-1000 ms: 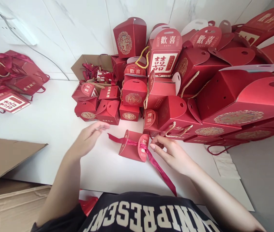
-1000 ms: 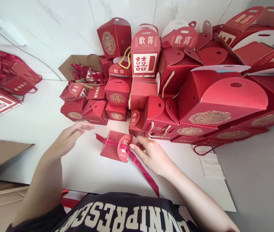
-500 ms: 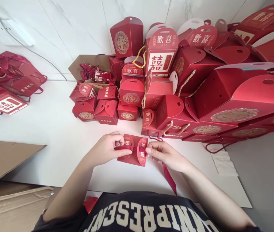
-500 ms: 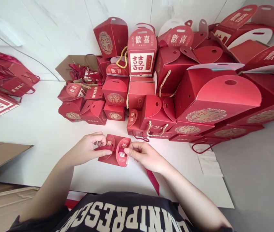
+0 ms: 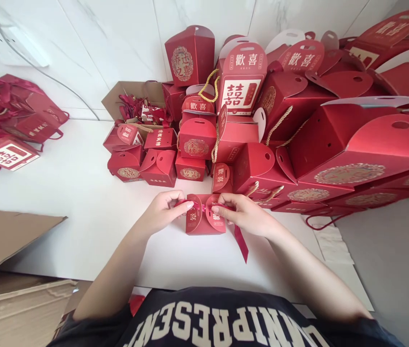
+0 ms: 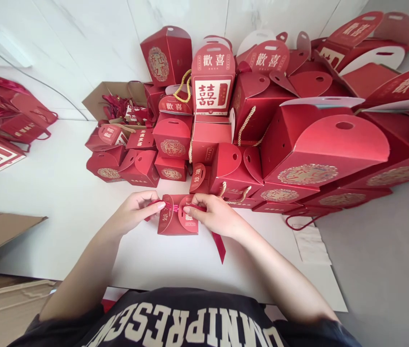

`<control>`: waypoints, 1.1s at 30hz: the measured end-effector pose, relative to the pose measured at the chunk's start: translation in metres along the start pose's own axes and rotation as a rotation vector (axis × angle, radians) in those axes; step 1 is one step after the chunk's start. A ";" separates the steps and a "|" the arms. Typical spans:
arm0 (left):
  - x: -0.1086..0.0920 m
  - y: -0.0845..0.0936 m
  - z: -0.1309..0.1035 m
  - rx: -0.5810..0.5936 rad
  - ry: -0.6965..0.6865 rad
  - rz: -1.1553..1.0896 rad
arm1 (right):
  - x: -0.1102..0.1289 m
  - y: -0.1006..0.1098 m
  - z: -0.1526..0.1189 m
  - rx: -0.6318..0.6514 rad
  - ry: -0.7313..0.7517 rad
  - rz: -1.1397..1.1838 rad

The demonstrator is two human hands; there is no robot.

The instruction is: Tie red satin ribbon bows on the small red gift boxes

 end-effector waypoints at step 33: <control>0.010 0.080 -0.007 0.185 0.003 -0.200 | 0.033 0.048 -0.028 -0.166 0.048 -0.149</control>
Point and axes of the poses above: each hand's wrist, its own z-axis towards the middle knuckle, its own y-axis out of the back of the hand, x = y × z, the point moved 4 cm from there along z, towards the middle knuckle, and after that the axes turned 8 degrees about -x, right-handed, at the moved point
